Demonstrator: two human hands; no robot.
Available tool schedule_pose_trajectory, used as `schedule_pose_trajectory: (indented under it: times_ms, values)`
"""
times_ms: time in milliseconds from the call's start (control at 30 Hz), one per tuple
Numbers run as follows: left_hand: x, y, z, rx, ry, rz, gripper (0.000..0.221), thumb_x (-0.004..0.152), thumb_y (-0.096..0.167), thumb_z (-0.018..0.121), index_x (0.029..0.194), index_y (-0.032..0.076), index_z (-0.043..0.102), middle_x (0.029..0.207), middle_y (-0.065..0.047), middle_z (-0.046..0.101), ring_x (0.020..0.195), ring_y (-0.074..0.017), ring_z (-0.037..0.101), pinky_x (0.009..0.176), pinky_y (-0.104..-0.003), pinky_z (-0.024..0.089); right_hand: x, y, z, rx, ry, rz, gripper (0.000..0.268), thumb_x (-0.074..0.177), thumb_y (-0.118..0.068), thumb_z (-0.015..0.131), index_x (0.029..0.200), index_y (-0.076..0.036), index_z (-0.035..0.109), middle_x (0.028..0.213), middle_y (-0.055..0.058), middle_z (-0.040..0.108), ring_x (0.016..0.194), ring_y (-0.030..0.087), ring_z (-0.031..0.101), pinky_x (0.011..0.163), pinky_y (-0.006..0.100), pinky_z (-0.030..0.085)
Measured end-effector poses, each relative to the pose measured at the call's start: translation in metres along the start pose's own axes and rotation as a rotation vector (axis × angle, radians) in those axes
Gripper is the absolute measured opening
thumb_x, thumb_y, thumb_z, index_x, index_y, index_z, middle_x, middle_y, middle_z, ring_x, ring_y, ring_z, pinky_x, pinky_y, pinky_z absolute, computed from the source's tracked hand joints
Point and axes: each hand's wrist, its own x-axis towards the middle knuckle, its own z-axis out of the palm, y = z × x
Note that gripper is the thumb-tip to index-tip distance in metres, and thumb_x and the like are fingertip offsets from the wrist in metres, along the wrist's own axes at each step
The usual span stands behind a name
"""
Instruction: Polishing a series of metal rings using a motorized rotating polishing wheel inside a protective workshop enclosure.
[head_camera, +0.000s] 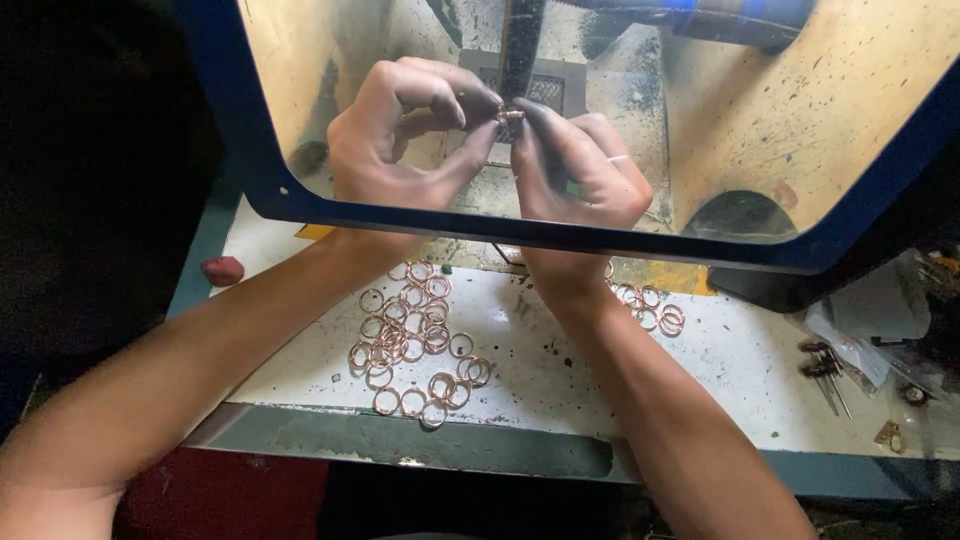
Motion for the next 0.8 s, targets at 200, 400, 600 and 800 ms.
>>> schedule_pose_trajectory:
  times_ms: [200, 400, 600, 800]
  values:
    - [-0.004, -0.008, 0.002, -0.04, 0.014, -0.029, 0.027, 0.099, -0.013, 0.073, 0.107, 0.001, 0.051, 0.112, -0.019, 0.067, 0.102, -0.027, 0.073, 0.096, -0.034, 0.068, 0.001, 0.003, 0.0, -0.02, 0.006, -0.031, 0.013, 0.101, 0.007, 0.072, 0.113, 0.005, 0.073, 0.089, 0.013, 0.068, 0.071, 0.015, 0.057, 0.065, 0.027, 0.047]
    - [-0.002, -0.009, 0.012, -0.19, 0.128, -0.309, 0.03, 0.096, -0.003, 0.075, 0.1, 0.012, 0.049, 0.103, -0.007, 0.066, 0.101, -0.0144, 0.068, 0.092, -0.027, 0.068, -0.008, 0.021, 0.015, 0.254, 0.028, 0.365, 0.014, 0.098, -0.01, 0.071, 0.109, -0.001, 0.074, 0.097, 0.007, 0.074, 0.09, 0.011, 0.07, 0.082, 0.023, 0.061]
    - [-0.005, -0.04, 0.02, -0.232, 0.203, -0.417, 0.038, 0.087, -0.007, 0.079, 0.095, 0.014, 0.049, 0.093, -0.006, 0.071, 0.09, -0.0134, 0.071, 0.085, -0.026, 0.063, 0.0, 0.023, 0.017, 0.24, 0.03, 0.63, 0.024, 0.091, -0.023, 0.073, 0.104, -0.003, 0.079, 0.085, 0.003, 0.079, 0.063, 0.004, 0.058, 0.051, 0.021, 0.048]
    - [-0.006, -0.047, 0.022, -0.238, 0.208, -0.485, 0.039, 0.086, -0.005, 0.079, 0.093, 0.017, 0.047, 0.09, -0.006, 0.073, 0.086, -0.01, 0.068, 0.081, -0.023, 0.059, -0.003, 0.034, 0.022, 0.266, 0.064, 0.734, 0.026, 0.089, -0.02, 0.074, 0.105, -0.001, 0.081, 0.078, -0.003, 0.074, 0.062, 0.003, 0.052, 0.049, 0.023, 0.045]
